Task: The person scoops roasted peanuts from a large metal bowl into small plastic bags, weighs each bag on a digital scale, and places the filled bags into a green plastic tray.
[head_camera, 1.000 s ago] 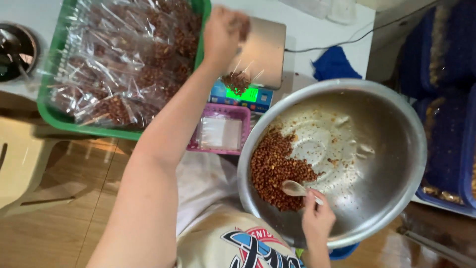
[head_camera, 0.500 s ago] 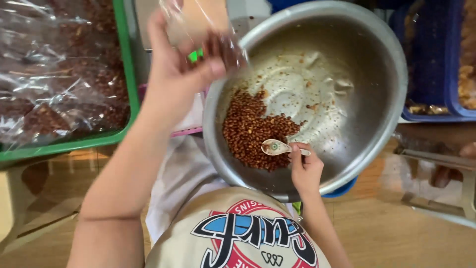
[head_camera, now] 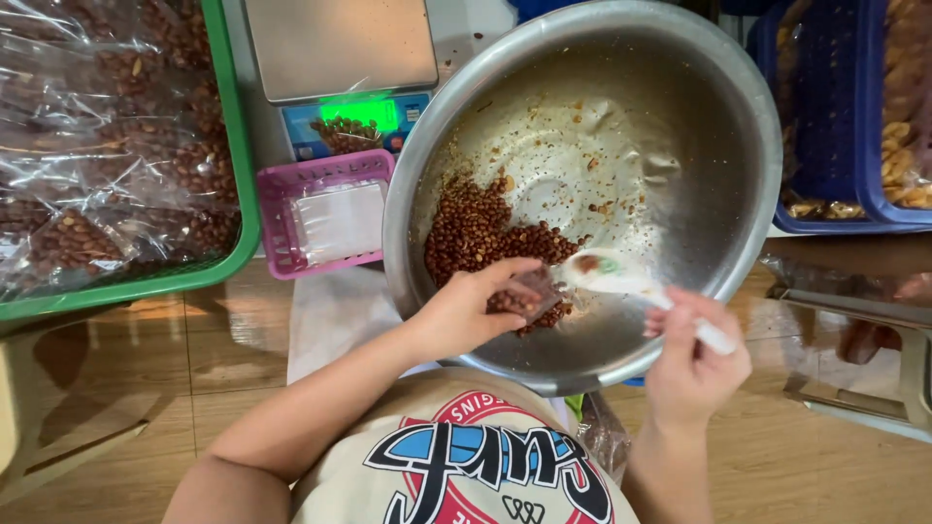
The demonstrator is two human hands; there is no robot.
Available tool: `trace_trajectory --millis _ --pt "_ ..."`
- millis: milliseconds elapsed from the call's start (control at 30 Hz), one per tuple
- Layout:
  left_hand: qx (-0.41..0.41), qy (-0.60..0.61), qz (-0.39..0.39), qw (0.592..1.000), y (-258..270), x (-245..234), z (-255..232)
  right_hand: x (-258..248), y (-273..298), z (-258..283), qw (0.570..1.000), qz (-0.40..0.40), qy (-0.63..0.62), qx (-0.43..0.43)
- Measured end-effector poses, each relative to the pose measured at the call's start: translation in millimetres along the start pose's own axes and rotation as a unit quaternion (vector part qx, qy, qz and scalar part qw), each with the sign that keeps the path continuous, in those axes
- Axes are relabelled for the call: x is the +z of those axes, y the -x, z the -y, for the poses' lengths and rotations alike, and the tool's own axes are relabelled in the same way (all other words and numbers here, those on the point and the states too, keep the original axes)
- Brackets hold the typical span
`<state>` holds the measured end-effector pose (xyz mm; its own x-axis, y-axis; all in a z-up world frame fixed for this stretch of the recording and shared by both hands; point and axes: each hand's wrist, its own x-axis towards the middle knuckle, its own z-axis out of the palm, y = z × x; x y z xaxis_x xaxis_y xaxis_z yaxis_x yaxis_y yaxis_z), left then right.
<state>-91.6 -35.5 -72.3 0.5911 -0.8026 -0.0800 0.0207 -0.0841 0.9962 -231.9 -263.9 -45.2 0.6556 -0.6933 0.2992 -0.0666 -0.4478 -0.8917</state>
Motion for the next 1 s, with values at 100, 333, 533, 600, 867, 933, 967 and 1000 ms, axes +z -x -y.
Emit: trace_trajectory --millis 100,333,533,600,867,933,967,1000 --pt "-0.018 -0.015 0.01 1.0 -2.1 3.9 2.9 -2.0 -0.5 -10.1 0.982 0.105 0.01 -0.158" --pt "0.044 0.005 -0.046 0.998 -1.1 -15.7 -16.6 -3.1 -5.8 -2.2 0.932 0.092 0.035 -0.348" --pt "-0.01 -0.132 -0.234 0.963 -11.8 -150.6 -67.1 -0.8 3.8 12.8 0.976 0.066 0.053 -0.198" --pt "0.145 -0.189 -0.266 0.934 -25.2 -194.3 -43.6 -2.7 5.5 9.5 0.978 0.08 0.064 -0.182" --pt "0.038 -0.518 -0.185 0.834 -65.6 -221.8 67.3 8.0 11.3 13.3 0.974 0.13 0.106 -0.151" --pt "0.1 -0.493 -0.223 0.835 -62.2 -217.5 74.4 8.9 10.0 12.5 0.974 0.133 0.11 -0.148" --pt "0.162 -0.465 -0.254 0.832 -60.1 -215.0 78.1 9.1 9.4 12.3 0.974 0.135 0.116 -0.142" --pt "0.162 -0.466 -0.26 0.83 -60.3 -216.6 67.0 8.7 8.3 13.0 0.973 0.137 0.113 -0.146"
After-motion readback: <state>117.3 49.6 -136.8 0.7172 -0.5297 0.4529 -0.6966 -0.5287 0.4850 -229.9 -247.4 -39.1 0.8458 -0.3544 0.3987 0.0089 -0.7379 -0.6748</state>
